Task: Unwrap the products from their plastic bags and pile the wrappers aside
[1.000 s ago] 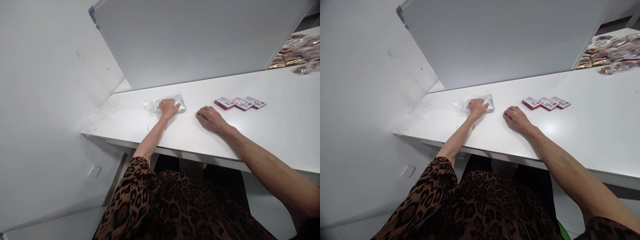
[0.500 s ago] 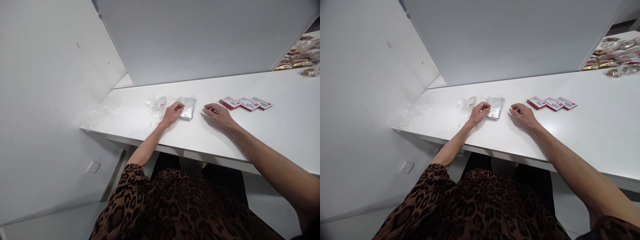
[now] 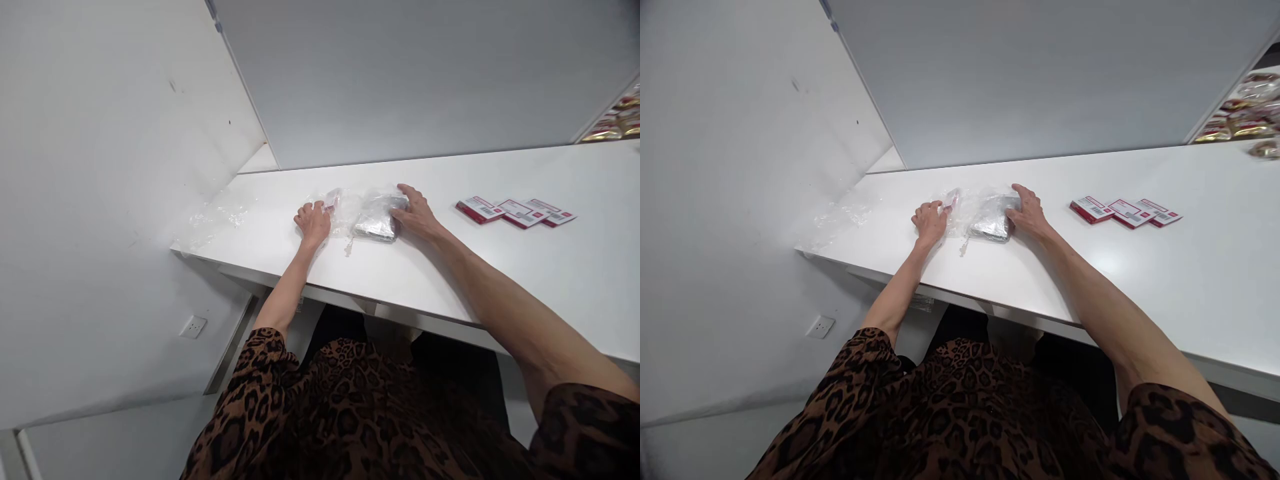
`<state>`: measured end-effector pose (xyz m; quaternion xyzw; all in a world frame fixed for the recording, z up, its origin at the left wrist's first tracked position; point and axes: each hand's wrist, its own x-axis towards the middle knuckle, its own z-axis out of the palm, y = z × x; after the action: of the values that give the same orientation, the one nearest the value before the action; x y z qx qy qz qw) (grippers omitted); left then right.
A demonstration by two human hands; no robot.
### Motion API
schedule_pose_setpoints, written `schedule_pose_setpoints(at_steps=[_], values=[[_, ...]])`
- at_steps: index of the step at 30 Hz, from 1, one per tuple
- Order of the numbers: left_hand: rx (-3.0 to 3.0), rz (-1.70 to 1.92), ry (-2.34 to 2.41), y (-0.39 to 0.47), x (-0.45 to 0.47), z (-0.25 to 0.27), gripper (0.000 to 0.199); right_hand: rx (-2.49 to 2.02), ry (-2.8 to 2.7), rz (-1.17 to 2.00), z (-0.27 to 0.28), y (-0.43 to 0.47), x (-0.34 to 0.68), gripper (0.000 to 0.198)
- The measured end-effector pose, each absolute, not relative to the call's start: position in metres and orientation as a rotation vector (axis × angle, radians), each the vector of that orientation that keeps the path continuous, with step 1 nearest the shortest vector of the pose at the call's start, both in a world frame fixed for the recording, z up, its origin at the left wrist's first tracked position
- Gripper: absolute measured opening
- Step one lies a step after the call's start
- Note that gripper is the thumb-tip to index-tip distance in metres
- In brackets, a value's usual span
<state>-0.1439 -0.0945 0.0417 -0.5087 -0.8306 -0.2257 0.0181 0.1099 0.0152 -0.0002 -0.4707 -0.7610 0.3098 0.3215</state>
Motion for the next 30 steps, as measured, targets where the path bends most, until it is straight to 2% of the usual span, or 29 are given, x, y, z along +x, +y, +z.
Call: schedule_pose_setpoints(at_steps=[3, 6, 10, 12, 15, 20, 24, 30], values=[[-1.593, -0.792, -2.443, -0.097, -0.136, 0.04, 0.042, -1.182, -1.989, 0.807, -0.01, 0.019, 0.109, 0.074], [-1.913, -0.776, -2.232, -0.097, -0.116, 0.041, 0.04, -1.156, -1.946, 0.809, -0.016, 0.023, 0.109, 0.07], [-2.165, -0.797, -2.09, -0.089, -0.091, 0.044, 0.018, -1.114, -1.914, 0.772, -0.014, 0.027, 0.108, 0.024], [-2.114, -0.937, -2.143, -0.083, -0.085, 0.045, 0.014, -1.095, -1.847, 0.793, -0.01, 0.027, 0.11, 0.02], [-1.962, -1.158, -2.245, -0.078, -0.081, 0.047, 0.015, -1.033, -1.733, 0.861, -0.006, 0.026, 0.116, 0.023], [-1.835, -1.337, -2.265, -0.078, -0.08, 0.047, 0.012, -0.97, -1.603, 1.028, 0.003, 0.02, 0.123, 0.05], [-1.76, -1.718, -2.133, -0.075, -0.08, 0.042, 0.016, -0.901, -1.531, 1.222, 0.015, 0.015, 0.127, 0.065], [-1.523, -2.337, -1.94, -0.064, -0.084, 0.038, 0.028, -0.881, -1.602, 1.415, 0.026, 0.014, 0.14, 0.062]])
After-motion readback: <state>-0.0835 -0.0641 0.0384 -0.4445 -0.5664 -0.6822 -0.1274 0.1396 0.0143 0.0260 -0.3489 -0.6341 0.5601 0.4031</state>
